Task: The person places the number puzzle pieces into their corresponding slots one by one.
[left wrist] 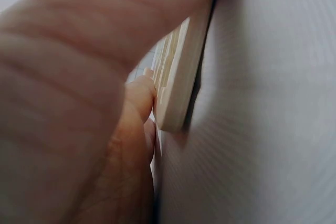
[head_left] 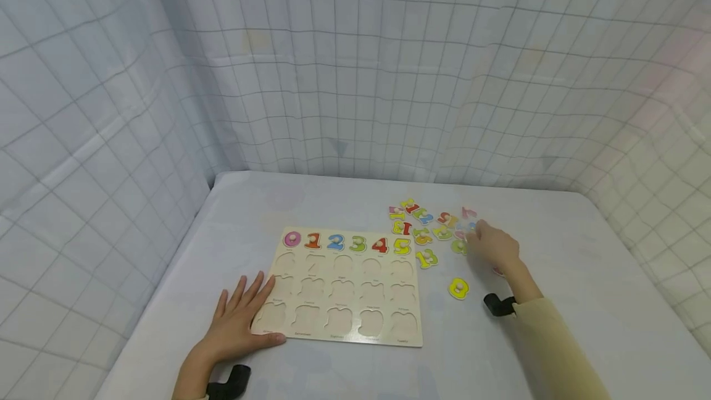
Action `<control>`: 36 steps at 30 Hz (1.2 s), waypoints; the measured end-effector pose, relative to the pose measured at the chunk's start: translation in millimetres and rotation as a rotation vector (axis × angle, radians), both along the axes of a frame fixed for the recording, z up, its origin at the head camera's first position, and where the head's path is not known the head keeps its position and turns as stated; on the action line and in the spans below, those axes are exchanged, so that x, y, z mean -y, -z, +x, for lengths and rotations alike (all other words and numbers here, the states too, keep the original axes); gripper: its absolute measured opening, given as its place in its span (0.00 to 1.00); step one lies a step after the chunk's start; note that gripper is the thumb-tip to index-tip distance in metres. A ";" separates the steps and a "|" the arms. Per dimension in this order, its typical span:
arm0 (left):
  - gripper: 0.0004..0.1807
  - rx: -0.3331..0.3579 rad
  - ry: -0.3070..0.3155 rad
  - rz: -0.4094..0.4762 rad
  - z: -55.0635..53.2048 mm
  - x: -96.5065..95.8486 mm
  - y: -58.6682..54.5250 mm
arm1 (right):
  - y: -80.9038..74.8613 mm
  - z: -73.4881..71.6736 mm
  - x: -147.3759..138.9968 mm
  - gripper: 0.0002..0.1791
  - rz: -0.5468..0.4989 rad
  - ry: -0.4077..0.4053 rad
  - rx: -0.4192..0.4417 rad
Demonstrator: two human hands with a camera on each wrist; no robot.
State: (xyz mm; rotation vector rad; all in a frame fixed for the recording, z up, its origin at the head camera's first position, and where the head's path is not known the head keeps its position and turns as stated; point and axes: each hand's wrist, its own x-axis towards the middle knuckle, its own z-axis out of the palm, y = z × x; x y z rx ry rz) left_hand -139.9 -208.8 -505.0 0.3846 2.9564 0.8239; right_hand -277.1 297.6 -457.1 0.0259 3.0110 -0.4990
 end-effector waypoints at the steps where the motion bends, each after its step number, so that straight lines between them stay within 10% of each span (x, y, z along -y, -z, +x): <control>1: 0.59 0.001 -0.001 -0.002 -0.1 0.3 -0.4 | -0.8 -1.0 6.5 0.17 -0.004 -0.007 -0.008; 12: 0.59 -0.008 -0.002 -0.007 -0.7 4.8 -0.5 | -7.0 4.1 119.6 0.13 -0.015 -0.321 -0.170; 22: 0.59 -0.004 -0.001 0.002 -2.5 6.7 -2.1 | -3.7 5.5 244.8 0.12 0.019 -0.591 -0.149; 36: 0.57 -0.030 0.037 0.023 -7.7 9.5 -3.3 | 14.8 9.7 356.0 0.15 0.151 -0.597 -0.070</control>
